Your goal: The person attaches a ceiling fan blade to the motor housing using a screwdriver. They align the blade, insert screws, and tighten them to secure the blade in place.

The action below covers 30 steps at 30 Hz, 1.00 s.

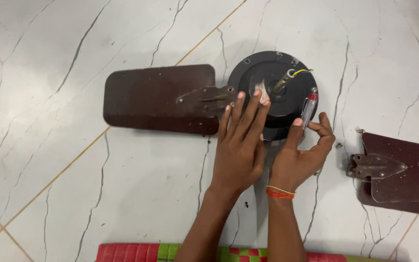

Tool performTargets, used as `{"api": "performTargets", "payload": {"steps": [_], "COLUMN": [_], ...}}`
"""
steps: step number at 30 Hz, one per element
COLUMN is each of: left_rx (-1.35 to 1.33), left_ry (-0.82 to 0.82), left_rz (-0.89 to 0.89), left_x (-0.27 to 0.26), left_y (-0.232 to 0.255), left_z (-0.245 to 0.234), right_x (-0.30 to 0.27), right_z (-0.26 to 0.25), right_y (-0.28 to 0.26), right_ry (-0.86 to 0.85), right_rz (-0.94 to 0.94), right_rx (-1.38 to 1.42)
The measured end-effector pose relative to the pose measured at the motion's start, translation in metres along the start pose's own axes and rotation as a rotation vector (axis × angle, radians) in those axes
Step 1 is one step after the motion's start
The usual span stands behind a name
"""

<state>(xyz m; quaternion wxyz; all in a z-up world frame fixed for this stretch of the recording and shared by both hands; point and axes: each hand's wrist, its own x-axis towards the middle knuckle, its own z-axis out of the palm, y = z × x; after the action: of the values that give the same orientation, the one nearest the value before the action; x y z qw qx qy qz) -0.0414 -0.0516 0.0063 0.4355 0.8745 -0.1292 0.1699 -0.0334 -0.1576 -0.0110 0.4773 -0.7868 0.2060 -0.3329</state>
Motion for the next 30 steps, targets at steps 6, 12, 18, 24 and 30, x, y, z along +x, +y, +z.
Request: {"api": "performTargets", "payload": {"steps": [6, 12, 18, 24, 30], "left_rx": [0.024, -0.042, -0.075, -0.093, -0.114], "left_ry": [-0.173, -0.169, -0.107, -0.035, -0.03], "left_rz": [-0.046, -0.067, -0.093, -0.168, -0.175], "left_x": [0.003, 0.001, 0.0, 0.0, -0.001], "left_y": [0.0, 0.002, 0.004, 0.008, 0.012], "left_z": [0.012, 0.018, 0.023, 0.027, 0.027], "right_x": [-0.001, 0.003, 0.009, 0.006, 0.005], "right_z": [0.002, -0.005, -0.005, 0.0, 0.0], "right_y": [0.007, 0.005, 0.005, 0.001, 0.004], "right_ry": [-0.039, -0.006, -0.014, -0.072, -0.032], "right_rz": [-0.084, -0.236, -0.436, -0.294, -0.416], "right_rx": [-0.097, -0.238, -0.404, -0.202, -0.373]}}
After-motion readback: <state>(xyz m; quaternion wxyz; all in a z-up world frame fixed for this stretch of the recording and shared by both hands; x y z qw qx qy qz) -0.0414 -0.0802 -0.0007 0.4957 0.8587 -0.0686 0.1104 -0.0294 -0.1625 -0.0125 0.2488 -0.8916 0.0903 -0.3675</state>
